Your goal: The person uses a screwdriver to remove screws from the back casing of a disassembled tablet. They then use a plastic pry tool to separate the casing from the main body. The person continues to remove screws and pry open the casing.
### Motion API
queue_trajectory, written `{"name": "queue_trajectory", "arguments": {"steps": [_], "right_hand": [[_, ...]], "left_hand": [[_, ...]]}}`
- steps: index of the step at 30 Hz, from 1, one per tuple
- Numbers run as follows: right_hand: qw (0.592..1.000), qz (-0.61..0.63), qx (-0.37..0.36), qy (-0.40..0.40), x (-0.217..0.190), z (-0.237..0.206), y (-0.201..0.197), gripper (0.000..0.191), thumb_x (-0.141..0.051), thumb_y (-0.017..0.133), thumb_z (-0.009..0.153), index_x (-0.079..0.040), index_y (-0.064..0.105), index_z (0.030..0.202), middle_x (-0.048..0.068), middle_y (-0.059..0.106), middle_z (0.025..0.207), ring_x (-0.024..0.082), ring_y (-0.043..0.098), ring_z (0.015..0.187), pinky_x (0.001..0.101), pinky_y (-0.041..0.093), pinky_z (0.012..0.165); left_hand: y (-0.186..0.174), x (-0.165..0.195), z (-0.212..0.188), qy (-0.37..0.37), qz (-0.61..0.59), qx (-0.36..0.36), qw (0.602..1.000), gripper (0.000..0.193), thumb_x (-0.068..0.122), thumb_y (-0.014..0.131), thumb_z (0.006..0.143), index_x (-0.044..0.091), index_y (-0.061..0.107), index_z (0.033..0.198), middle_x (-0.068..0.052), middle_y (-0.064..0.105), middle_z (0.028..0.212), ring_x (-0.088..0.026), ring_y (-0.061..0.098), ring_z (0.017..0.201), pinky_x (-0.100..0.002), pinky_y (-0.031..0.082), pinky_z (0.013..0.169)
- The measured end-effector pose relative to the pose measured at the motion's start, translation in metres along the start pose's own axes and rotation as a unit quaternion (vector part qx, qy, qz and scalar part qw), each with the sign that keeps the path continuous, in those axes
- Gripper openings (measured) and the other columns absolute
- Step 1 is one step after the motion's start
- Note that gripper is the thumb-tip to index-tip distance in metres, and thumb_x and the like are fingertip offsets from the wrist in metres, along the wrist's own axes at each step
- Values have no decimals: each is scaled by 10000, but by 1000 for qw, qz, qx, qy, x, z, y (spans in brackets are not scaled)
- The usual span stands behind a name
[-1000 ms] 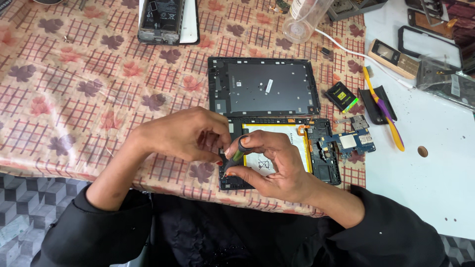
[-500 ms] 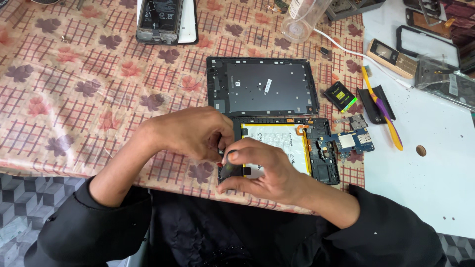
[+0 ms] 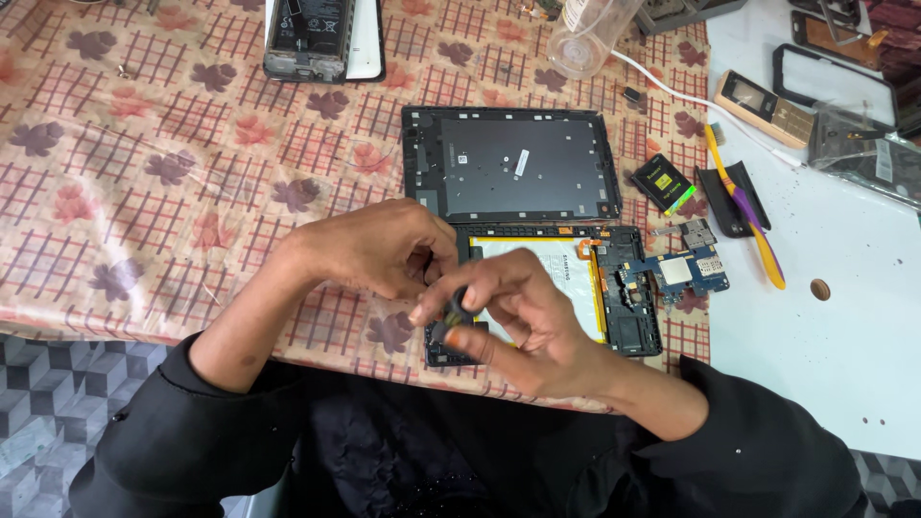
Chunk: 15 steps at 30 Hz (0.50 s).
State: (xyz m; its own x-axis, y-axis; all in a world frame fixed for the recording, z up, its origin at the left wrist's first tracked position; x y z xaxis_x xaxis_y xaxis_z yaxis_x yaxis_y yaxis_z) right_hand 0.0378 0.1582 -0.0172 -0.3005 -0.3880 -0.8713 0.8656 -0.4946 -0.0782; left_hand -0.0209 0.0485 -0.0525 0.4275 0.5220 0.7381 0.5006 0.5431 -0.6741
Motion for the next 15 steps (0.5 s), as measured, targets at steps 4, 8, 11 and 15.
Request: {"name": "queue_trajectory", "arguments": {"steps": [4,8,11,15], "right_hand": [[998,-62,9,-18,-8,5,-2,552,162,714,993,-167,422,1327,124,604,1208,213,689,1088,338,617,947],[998,-50,-26,8,-8,12,3,552,168,594,963,-166,329,1315,177,585,1238,263,631,1192,408,539,1069],[996,-92,-11,-18,-6,15,1,625,135,693,947,-165,324,1355,147,581,1215,225,652,1133,377,570,1016],[996,-74,-52,0,2,6,4,601,173,592,1008,-168,288,1399,182,551,1358,260,613,1284,407,535,1119]], "left_hand": [[0,1,0,-3,-14,0,1000,202,88,871,618,56,758,782,-30,707,712,-149,671,599,-303,518,535],[-1,3,0,21,-18,1,1000,238,17,824,559,49,741,779,-25,718,720,-143,687,612,-301,529,547],[0,0,0,18,-5,4,1000,213,2,804,577,46,729,772,-23,719,717,-140,694,616,-304,525,546],[0,1,-1,32,-9,5,999,221,80,866,607,46,725,773,-19,715,705,-138,684,604,-309,502,530]]}}
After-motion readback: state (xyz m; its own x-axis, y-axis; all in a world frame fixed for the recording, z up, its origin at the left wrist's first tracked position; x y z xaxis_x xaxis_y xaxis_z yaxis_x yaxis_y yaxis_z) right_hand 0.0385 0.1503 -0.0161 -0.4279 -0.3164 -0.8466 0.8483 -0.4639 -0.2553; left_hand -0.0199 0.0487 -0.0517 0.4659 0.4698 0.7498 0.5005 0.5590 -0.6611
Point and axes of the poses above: each hand's wrist, its own z-axis towards the middle knuckle, its own y-axis out of the palm, x = y × z, the point moved 9 cm from there along z, towards the middle knuckle
